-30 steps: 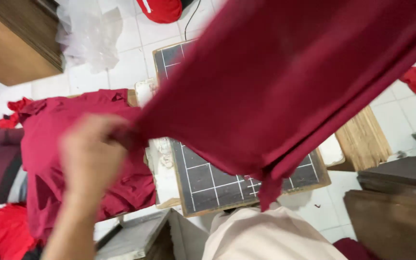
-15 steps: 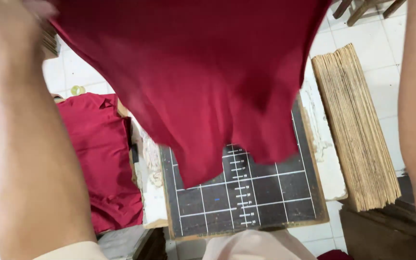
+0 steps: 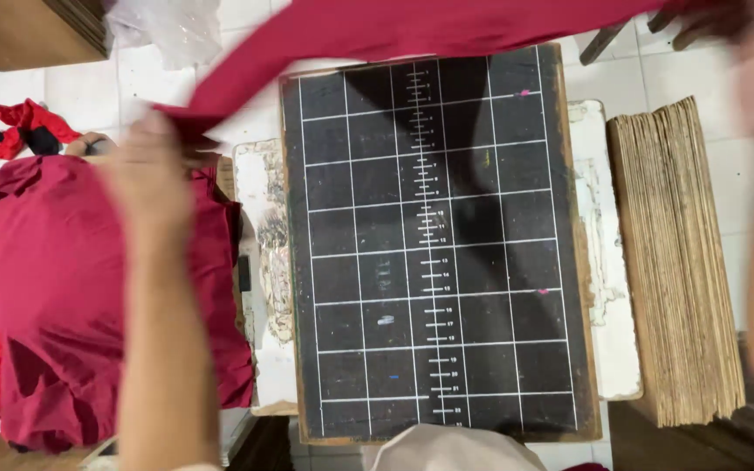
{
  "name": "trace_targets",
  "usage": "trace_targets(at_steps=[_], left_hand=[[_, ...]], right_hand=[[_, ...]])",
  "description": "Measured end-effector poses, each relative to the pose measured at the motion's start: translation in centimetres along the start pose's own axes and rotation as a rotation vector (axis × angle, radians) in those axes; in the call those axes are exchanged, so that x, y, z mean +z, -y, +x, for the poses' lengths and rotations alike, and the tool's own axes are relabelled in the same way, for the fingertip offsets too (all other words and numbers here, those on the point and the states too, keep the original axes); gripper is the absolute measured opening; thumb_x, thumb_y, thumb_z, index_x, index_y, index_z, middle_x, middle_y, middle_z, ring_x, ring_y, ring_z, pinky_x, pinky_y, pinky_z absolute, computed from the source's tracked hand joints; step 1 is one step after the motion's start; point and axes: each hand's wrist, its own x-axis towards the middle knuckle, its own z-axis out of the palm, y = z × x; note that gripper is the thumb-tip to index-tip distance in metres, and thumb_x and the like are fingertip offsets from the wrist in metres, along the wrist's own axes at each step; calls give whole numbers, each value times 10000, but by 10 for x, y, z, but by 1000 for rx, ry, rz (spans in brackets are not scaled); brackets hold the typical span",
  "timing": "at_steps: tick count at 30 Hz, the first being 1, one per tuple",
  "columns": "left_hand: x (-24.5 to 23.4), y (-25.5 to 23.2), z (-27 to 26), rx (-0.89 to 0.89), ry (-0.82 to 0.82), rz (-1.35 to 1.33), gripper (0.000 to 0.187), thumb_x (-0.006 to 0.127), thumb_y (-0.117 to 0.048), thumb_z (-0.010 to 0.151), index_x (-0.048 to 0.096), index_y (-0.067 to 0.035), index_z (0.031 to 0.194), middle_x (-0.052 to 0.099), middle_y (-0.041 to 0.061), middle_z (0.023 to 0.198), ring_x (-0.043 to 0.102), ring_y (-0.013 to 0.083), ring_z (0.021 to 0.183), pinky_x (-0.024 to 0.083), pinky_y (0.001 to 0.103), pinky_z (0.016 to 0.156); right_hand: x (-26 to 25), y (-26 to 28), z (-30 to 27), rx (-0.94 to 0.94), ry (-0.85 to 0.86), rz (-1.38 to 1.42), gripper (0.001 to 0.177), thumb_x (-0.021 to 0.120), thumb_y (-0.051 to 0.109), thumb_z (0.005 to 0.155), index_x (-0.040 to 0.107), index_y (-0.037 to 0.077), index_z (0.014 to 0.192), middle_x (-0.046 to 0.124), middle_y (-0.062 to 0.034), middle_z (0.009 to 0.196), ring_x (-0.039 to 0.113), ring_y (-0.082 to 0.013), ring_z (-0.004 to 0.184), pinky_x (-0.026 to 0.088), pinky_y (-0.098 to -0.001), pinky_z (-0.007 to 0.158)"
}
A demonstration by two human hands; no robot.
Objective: The person repeatedly picks up maroon sleeveless tops, lays them flat on a gridded cutting board, smooths them with both hands, and then removes them to repeat the process with another garment.
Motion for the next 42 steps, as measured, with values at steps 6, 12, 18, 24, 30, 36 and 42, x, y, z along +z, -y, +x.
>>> trace_targets(at_steps=[6,12,18,24,30,36,42], left_hand=[[103,152,-51,-209,65,678,503,484,-473,1086,679,-160,743,689,61,674,659,275,667,464,468,620],[106,255,-127,-605,135,652,509,515,-590,1068,698,-145,901,737,43,690,760,266,816,554,468,742],[80,160,-212,-553,96,649,546,507,-435,1108,687,15,857,695,274,754,682,504,865,472,592,729],[45,137,-317,-633,67,709,553,489,-446,1090,641,16,827,661,315,775,633,527,819,440,587,728],[23,120,-377,-615,100,689,531,472,-433,1086,534,-9,770,609,254,677,581,460,666,420,530,680],[16,150,-395,-594,84,703,522,466,-429,1077,613,-17,793,650,269,716,607,465,687,418,549,699],[5,143,-397,-535,55,746,511,470,-397,1069,634,-13,773,661,270,732,626,499,731,418,583,706]], right_hand=[[77,-233,28,48,3,-310,391,613,260,1197,507,120,847,584,-63,834,616,-203,789,396,-349,565],[73,-364,-39,265,130,-425,318,632,409,1117,730,147,965,705,-43,735,701,-246,718,508,-396,698],[36,-370,-151,384,131,-305,387,653,359,1092,716,5,949,705,-208,766,701,-309,688,535,-426,675],[12,-335,-255,486,151,-242,336,637,295,1050,686,20,862,696,-177,725,697,-250,677,525,-373,650],[-7,-322,-319,581,184,-194,325,624,318,1027,623,92,794,590,-43,691,680,-161,654,482,-287,583],[-10,-324,-327,658,222,-219,311,613,327,1030,708,33,994,697,-113,816,724,-219,744,529,-317,656],[-5,-314,-338,587,255,-204,330,618,291,1087,690,0,949,657,-135,844,699,-245,768,518,-347,668]])
